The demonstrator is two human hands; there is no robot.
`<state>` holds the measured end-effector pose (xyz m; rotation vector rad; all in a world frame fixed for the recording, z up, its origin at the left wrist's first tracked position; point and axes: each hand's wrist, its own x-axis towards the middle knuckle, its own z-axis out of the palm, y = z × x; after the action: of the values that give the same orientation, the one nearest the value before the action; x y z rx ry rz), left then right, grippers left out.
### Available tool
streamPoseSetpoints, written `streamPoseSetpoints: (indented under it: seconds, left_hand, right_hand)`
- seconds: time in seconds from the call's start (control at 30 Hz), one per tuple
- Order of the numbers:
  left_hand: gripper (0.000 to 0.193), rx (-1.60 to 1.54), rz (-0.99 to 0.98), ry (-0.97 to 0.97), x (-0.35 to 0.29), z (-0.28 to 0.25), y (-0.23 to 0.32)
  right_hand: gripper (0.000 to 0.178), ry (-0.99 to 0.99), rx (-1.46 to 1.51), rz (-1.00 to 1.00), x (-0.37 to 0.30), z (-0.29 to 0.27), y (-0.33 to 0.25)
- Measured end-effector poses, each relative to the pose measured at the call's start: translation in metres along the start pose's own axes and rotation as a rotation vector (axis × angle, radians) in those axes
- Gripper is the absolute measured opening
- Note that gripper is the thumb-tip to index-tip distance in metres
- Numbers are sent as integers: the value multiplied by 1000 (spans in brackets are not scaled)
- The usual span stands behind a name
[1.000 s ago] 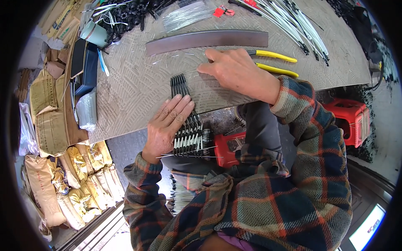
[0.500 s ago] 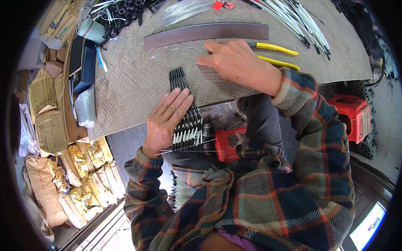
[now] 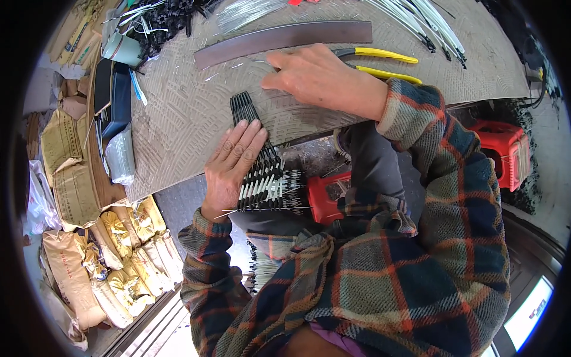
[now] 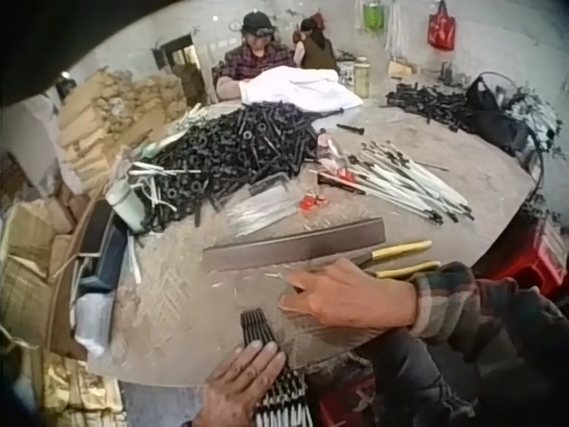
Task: Assembling small black plastic components onto white rods and bundling them together.
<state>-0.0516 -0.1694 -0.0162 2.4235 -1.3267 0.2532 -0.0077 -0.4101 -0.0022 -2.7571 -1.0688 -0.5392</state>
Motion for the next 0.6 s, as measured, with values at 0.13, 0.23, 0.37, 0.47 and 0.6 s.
streamPoseSetpoints:
  seconds: [0.13,0.23,0.37,0.47,0.6]
  left_hand:
    - [56,4,-7,-7,-1,2,0]
    - [55,-13,-9,4,2,1,2]
    - [56,4,-3,2,1,1,1]
    - [56,3,-5,-3,0,2,0]
    - [57,0,-5,1,0,1,0]
  right_hand:
    - [26,-4,4,-2,2,8,3]
    - [26,29,-11,36,-4,3,6]
    - [23,30,-20,34,-5,-4,2]
    - [23,-19,-22,46,-4,-3,2]
    - [23,33,-9,27,-6,1,4]
